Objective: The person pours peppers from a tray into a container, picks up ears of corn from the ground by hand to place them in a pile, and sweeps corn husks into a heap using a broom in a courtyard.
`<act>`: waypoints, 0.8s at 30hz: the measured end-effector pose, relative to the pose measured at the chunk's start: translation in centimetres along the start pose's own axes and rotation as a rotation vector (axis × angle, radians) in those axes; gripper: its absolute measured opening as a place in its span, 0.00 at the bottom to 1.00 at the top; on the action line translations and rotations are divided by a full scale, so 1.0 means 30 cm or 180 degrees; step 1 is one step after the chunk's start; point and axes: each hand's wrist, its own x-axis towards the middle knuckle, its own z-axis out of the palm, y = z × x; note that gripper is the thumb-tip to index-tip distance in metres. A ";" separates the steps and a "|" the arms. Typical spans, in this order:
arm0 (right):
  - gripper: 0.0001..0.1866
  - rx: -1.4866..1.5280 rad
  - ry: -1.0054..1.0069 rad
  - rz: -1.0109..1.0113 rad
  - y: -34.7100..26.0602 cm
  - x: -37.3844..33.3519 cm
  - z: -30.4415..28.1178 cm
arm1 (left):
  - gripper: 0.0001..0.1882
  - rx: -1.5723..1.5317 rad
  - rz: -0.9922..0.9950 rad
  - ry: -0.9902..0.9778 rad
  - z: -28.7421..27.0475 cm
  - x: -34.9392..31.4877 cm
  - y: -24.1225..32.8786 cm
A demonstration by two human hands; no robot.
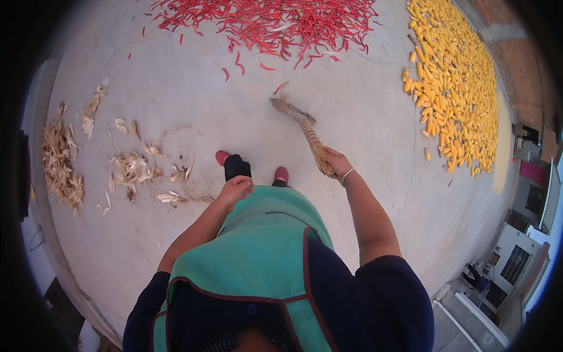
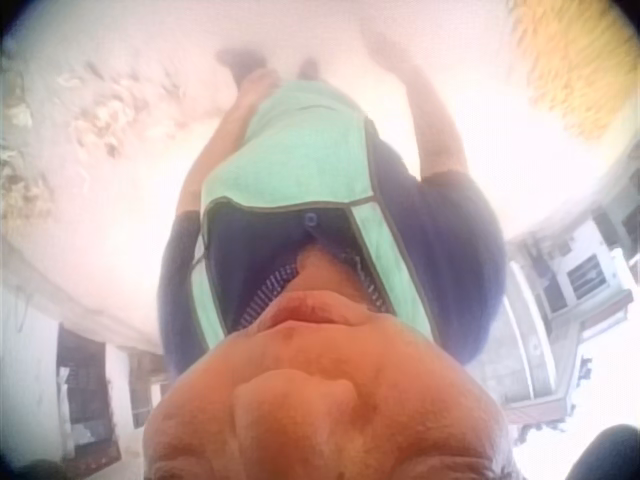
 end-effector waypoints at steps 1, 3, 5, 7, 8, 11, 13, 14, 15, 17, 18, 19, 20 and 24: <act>0.26 0.0147 -0.0029 -0.0170 -0.050 0.059 0.037 | 0.12 0.0041 -0.0006 0.0057 -0.061 0.009 0.027; 0.26 0.0040 -0.0057 -0.0097 -0.150 0.173 0.129 | 0.12 -0.0117 0.0033 0.0227 -0.179 0.018 0.070; 0.26 0.0701 0.0062 -0.0354 -0.232 0.247 0.234 | 0.13 -0.0429 0.0126 0.0427 -0.325 0.018 0.099; 0.27 0.0890 0.0292 -0.0600 -0.277 0.261 0.343 | 0.13 -0.0526 0.0013 0.0559 -0.440 0.008 0.120; 0.27 0.0760 0.0520 -0.0667 -0.274 0.253 0.399 | 0.13 -0.0529 -0.0050 0.0641 -0.484 0.003 0.126; 0.28 0.0323 0.0759 -0.0746 -0.287 0.220 0.509 | 0.14 -0.0579 -0.0092 0.0617 -0.576 -0.018 0.143; 0.28 0.0103 0.0573 -0.0703 -0.302 0.206 0.547 | 0.14 -0.0827 0.0026 0.0541 -0.609 -0.031 0.153; 0.27 -0.0030 0.0433 -0.0528 -0.321 0.206 0.559 | 0.14 -0.0923 0.0075 0.0530 -0.623 -0.036 0.160; 0.27 -0.0158 0.0255 -0.0449 -0.348 0.211 0.569 | 0.14 -0.0965 0.0069 0.0564 -0.636 -0.042 0.163; 0.26 -0.0319 -0.0049 -0.0335 -0.429 0.239 0.597 | 0.14 -0.1035 0.0098 0.0602 -0.662 -0.051 0.165; 0.25 -0.0352 -0.0173 -0.0286 -0.471 0.256 0.617 | 0.14 -0.1051 0.0054 0.0657 -0.674 -0.054 0.162; 0.25 -0.0388 -0.0301 -0.0242 -0.512 0.272 0.643 | 0.14 -0.1054 0.0052 0.0688 -0.686 -0.057 0.156; 0.25 -0.0422 -0.0164 -0.0234 -0.565 0.299 0.678 | 0.14 -0.1057 0.0057 0.0722 -0.696 -0.058 0.149; 0.26 -0.0271 -0.0224 -0.0444 -0.712 0.421 0.844 | 0.14 -0.1282 0.0085 0.0870 -0.708 -0.053 0.119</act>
